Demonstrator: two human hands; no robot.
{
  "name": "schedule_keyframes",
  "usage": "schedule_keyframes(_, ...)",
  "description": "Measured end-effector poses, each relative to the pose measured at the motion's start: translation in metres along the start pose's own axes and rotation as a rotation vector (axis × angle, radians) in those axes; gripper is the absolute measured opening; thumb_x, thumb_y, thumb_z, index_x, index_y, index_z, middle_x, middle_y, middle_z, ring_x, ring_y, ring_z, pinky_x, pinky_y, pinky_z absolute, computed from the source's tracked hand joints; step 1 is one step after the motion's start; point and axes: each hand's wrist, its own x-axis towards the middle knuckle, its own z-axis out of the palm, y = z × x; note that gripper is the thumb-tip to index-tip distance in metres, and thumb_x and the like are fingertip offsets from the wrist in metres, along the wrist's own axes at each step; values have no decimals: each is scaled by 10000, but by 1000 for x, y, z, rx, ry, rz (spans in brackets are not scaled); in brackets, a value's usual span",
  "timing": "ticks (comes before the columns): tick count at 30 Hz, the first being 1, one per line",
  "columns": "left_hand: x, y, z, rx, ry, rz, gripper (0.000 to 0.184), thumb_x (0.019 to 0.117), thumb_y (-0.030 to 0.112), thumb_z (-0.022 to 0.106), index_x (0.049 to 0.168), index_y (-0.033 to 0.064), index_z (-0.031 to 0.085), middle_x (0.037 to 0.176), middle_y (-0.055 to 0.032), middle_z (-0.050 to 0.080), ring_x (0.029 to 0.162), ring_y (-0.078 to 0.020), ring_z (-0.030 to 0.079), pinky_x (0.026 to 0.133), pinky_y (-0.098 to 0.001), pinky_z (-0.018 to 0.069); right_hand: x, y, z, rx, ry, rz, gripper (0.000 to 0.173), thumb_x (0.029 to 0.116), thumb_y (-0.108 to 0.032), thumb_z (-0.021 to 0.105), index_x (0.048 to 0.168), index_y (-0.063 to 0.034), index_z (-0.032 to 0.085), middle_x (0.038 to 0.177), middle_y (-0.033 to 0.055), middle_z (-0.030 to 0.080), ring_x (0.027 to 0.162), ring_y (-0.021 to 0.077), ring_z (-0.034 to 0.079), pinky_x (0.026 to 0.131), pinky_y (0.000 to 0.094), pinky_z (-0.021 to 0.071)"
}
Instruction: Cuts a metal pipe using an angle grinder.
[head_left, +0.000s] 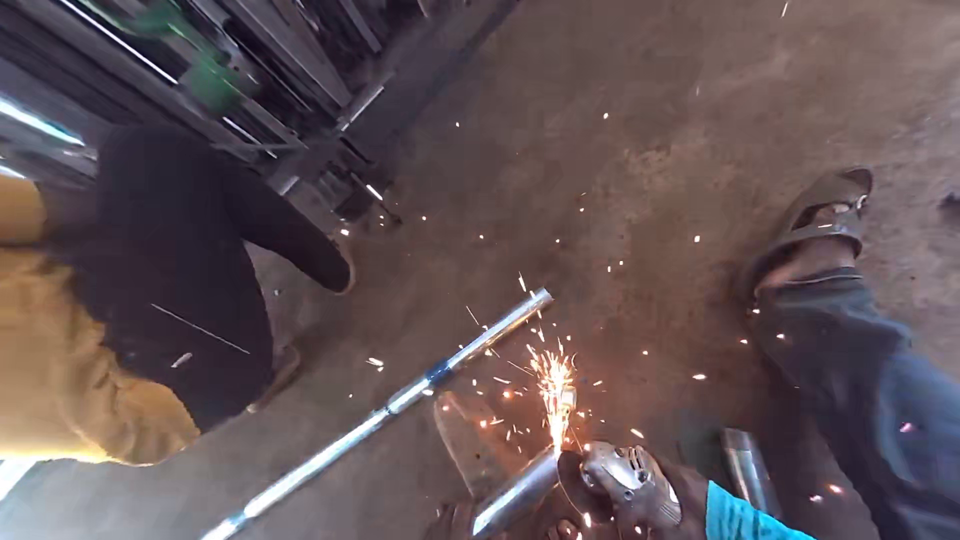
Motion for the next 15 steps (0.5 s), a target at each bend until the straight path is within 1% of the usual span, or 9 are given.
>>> schedule_keyframes(1, 1, -8, 12, 5, 115, 69, 727, 799, 630, 753, 1173, 7, 709, 1035, -232, 749, 907, -429, 745, 764, -616, 598, 0, 4, 2, 18, 18, -36, 1066, 616, -335, 945, 1498, -24, 433, 1304, 185, 666, 1212, 280, 655, 1080, 480, 508)
schedule_keyframes(5, 3, -16, 23, 18, 228, 148, 709, 781, 619, 762, 1137, 6, 722, 984, -214, 759, 847, -407, 754, 721, -597, 607, -1, 2, 4, 33, 11, -35, 1005, 624, -314, 943, 1459, -14, 471, 1251, 183, 688, 1174, 282, 672, 1054, 487, 524)
schedule_keyframes(7, 2, -13, 19, 18, 208, 133, 730, 784, 641, 749, 1141, 4, 721, 997, -219, 758, 860, -416, 752, 727, -605, 602, -1, -1, 3, 3, -1, -23, 990, 619, -310, 934, 1443, 4, 484, 1264, 195, 677, 1185, 288, 663, 1060, 483, 516)
schedule_keyframes(8, 1, -8, 13, 15, 155, 99, 741, 797, 642, 742, 1164, 0, 712, 1028, -228, 753, 891, -429, 747, 751, -616, 596, -2, -6, 2, -11, -4, -21, 980, 629, -310, 926, 1439, 22, 487, 1281, 209, 665, 1199, 295, 651, 1065, 481, 501)
schedule_keyframes(9, 0, -4, 7, 18, 113, 69, 741, 807, 642, 739, 1180, 2, 707, 1053, -228, 749, 918, -432, 744, 776, -618, 594, -1, -5, 4, -6, 6, -18, 995, 621, -314, 928, 1447, 13, 481, 1295, 195, 659, 1207, 275, 642, 1071, 457, 498)
schedule_keyframes(10, 0, -1, 4, 16, 90, 43, 736, 810, 635, 743, 1195, 9, 703, 1070, -226, 747, 938, -435, 739, 796, -621, 588, 1, -1, 6, -1, 18, -21, 1019, 624, -331, 927, 1466, 11, 465, 1307, 200, 655, 1218, 283, 640, 1074, 465, 498)
schedule_keyframes(12, 0, -2, 7, 24, 105, 35, 738, 790, 627, 753, 1208, 20, 707, 1069, -224, 752, 945, -441, 738, 794, -632, 586, 2, 6, 8, 36, 42, -25, 1042, 610, -328, 939, 1472, -2, 454, 1279, 186, 673, 1189, 270, 663, 1064, 454, 520)
schedule_keyframes(13, 0, -5, 11, 17, 150, 74, 735, 783, 618, 757, 1194, 10, 709, 1058, -230, 752, 928, -445, 741, 769, -633, 588, 2, 4, 8, 57, 40, -29, 1045, 610, -314, 947, 1472, 8, 452, 1280, 192, 670, 1189, 268, 661, 1071, 448, 513)
schedule_keyframes(15, -1, -7, 14, 3, 160, 88, 724, 791, 602, 765, 1206, 11, 708, 1079, -231, 748, 955, -451, 735, 792, -644, 580, 1, -1, 7, 73, 49, -30, 1030, 597, -298, 946, 1455, 18, 471, 1267, 187, 677, 1182, 255, 664, 1070, 431, 517)
